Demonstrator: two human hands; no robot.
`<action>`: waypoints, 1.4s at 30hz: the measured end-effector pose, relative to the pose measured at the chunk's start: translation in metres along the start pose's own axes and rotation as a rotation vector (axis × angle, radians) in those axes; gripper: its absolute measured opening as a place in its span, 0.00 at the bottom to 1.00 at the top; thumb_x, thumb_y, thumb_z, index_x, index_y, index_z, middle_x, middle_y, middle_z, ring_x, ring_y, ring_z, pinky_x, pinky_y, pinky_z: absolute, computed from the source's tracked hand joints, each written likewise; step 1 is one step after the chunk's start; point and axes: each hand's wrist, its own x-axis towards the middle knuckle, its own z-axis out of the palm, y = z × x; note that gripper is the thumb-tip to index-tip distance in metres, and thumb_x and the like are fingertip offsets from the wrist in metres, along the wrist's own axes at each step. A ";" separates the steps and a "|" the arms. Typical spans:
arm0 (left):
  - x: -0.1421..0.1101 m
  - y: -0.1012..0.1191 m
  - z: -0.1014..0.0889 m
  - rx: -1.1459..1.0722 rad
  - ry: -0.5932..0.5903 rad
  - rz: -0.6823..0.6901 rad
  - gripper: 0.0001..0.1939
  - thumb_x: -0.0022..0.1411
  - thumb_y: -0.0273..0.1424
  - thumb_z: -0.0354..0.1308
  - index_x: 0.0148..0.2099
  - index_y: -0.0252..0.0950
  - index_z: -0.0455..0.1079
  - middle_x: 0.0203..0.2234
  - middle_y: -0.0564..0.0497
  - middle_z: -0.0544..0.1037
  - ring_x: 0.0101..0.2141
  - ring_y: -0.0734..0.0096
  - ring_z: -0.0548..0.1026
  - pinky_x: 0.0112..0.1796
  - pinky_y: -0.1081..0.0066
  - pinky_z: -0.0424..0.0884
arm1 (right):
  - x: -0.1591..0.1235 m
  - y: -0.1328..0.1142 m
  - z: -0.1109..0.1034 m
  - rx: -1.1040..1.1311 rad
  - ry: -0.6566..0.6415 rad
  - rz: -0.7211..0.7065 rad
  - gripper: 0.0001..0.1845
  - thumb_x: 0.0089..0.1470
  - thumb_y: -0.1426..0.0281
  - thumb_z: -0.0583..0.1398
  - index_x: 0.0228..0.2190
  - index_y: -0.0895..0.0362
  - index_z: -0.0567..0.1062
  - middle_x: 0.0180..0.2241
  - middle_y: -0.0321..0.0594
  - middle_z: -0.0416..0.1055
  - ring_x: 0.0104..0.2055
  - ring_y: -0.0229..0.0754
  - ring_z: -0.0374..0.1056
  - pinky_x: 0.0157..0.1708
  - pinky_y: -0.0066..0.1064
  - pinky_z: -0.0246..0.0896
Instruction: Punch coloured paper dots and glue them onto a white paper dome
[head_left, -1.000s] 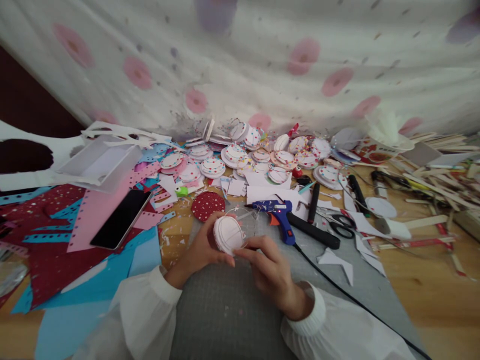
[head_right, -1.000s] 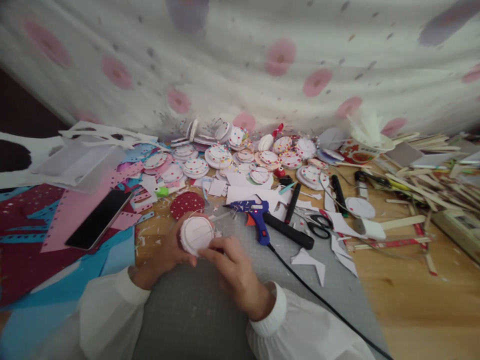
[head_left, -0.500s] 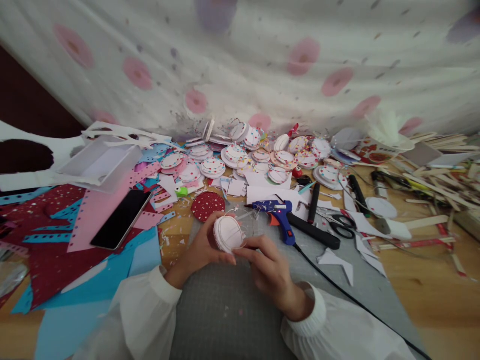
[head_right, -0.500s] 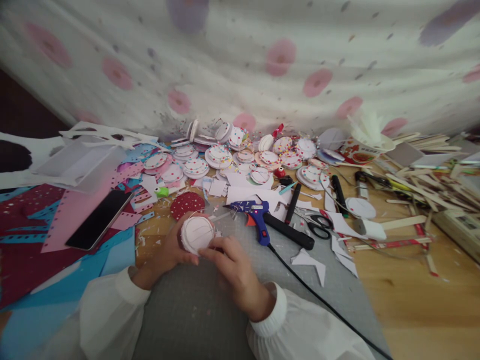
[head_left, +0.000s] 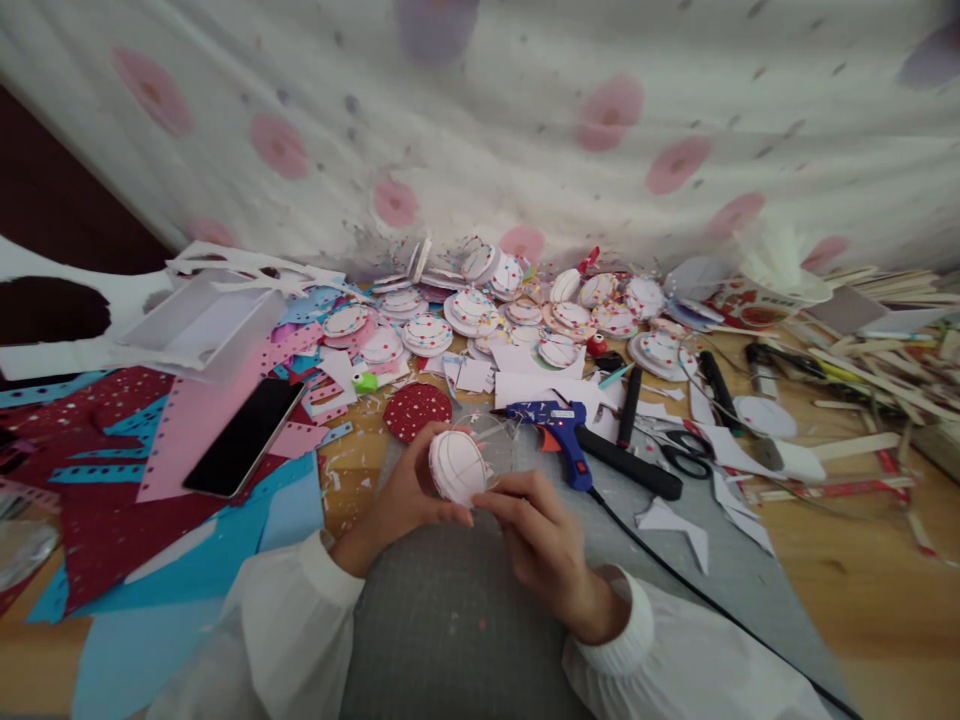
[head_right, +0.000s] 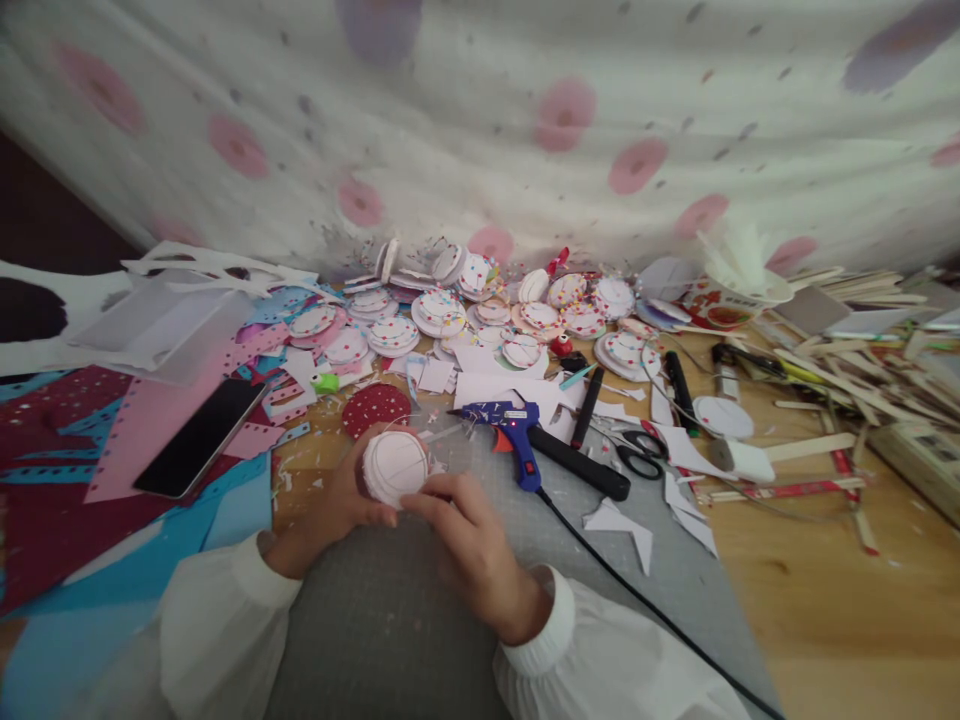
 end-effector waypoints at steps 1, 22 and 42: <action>0.000 0.000 0.000 0.008 -0.002 0.008 0.44 0.29 0.40 0.79 0.50 0.39 0.67 0.43 0.45 0.78 0.44 0.55 0.75 0.43 0.62 0.72 | 0.001 -0.001 0.000 -0.005 0.011 0.000 0.19 0.59 0.84 0.53 0.45 0.55 0.74 0.36 0.42 0.71 0.37 0.40 0.70 0.35 0.29 0.70; -0.002 -0.003 -0.004 0.038 0.004 -0.020 0.47 0.28 0.42 0.79 0.53 0.40 0.67 0.45 0.46 0.77 0.46 0.54 0.74 0.46 0.60 0.70 | 0.000 0.003 -0.001 -0.036 0.005 -0.025 0.19 0.59 0.83 0.52 0.44 0.54 0.75 0.36 0.43 0.72 0.37 0.40 0.71 0.34 0.30 0.70; -0.001 -0.001 -0.003 0.054 -0.001 -0.012 0.45 0.29 0.38 0.79 0.52 0.40 0.67 0.44 0.46 0.77 0.45 0.55 0.75 0.45 0.62 0.71 | 0.001 -0.001 0.001 0.024 -0.016 0.006 0.22 0.57 0.86 0.51 0.45 0.54 0.75 0.36 0.42 0.72 0.38 0.40 0.71 0.35 0.29 0.70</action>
